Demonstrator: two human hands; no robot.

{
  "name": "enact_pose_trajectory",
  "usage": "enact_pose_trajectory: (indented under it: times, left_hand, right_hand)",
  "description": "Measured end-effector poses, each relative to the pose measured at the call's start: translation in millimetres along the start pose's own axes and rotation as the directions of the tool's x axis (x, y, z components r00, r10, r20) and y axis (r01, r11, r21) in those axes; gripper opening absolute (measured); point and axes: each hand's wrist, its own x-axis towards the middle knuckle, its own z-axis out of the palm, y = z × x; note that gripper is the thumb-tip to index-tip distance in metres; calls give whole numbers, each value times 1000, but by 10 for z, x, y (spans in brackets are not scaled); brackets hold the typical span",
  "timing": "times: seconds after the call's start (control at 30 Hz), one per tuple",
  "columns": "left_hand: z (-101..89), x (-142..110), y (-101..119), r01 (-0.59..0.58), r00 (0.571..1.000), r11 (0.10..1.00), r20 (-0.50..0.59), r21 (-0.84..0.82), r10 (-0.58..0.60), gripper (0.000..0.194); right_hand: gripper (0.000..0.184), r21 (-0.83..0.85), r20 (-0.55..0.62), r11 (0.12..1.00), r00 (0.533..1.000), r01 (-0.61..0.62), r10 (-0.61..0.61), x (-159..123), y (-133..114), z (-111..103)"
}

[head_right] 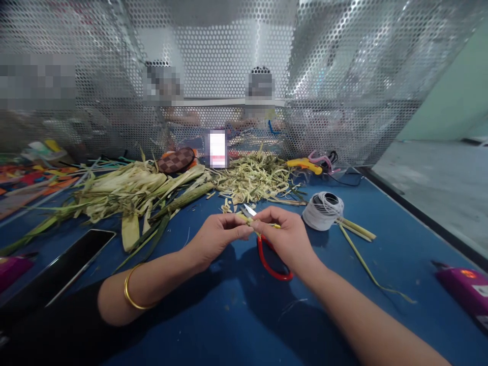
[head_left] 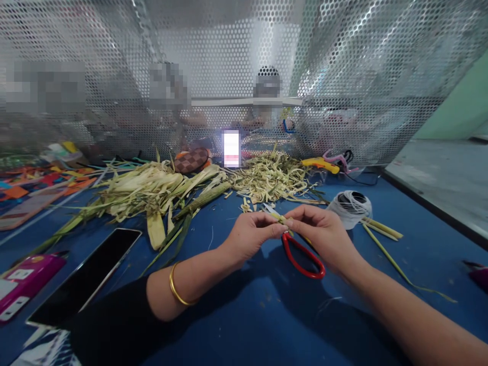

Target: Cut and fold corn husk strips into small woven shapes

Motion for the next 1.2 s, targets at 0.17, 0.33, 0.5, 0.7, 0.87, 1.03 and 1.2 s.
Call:
enact_pose_trajectory:
  times: [0.17,0.33,0.5,0.7,0.87,1.03,1.2]
  left_hand:
    - [2,0,-46,-12,998,1000,-58,20,13,6]
    - [4,8,-63,-10,999,1000,-53,24,11,9]
    - [6,-4,-26,-6,1000,998,-4,55,6,14]
    - [4,-14,-67,-54,998,993,-32,103,58,14]
    - [-16,3,-27,-7,998,999,61,45,4,23]
    - [-33,5,17,58,997,998,59,4,-58,30]
    - [-34,25,-20,100,995,993,10,-62,-99,25]
  right_hand:
    - [17,-57,-76,997,996,47,-52,-22,19,47]
    - [18,-19,-105,999,994,39,-41,-20,10,31]
    - [23,100,-56,994,998,-31,37,-20,-23,10]
    - [23,194,-60,978,995,-72,85,-48,-32,88]
    - [21,202,-58,978,996,-58,72,-16,-61,26]
    - [24,158,-15,985,998,-62,65,-1,-96,-34]
    - [35,183,-53,981,996,-61,72,43,-35,-47]
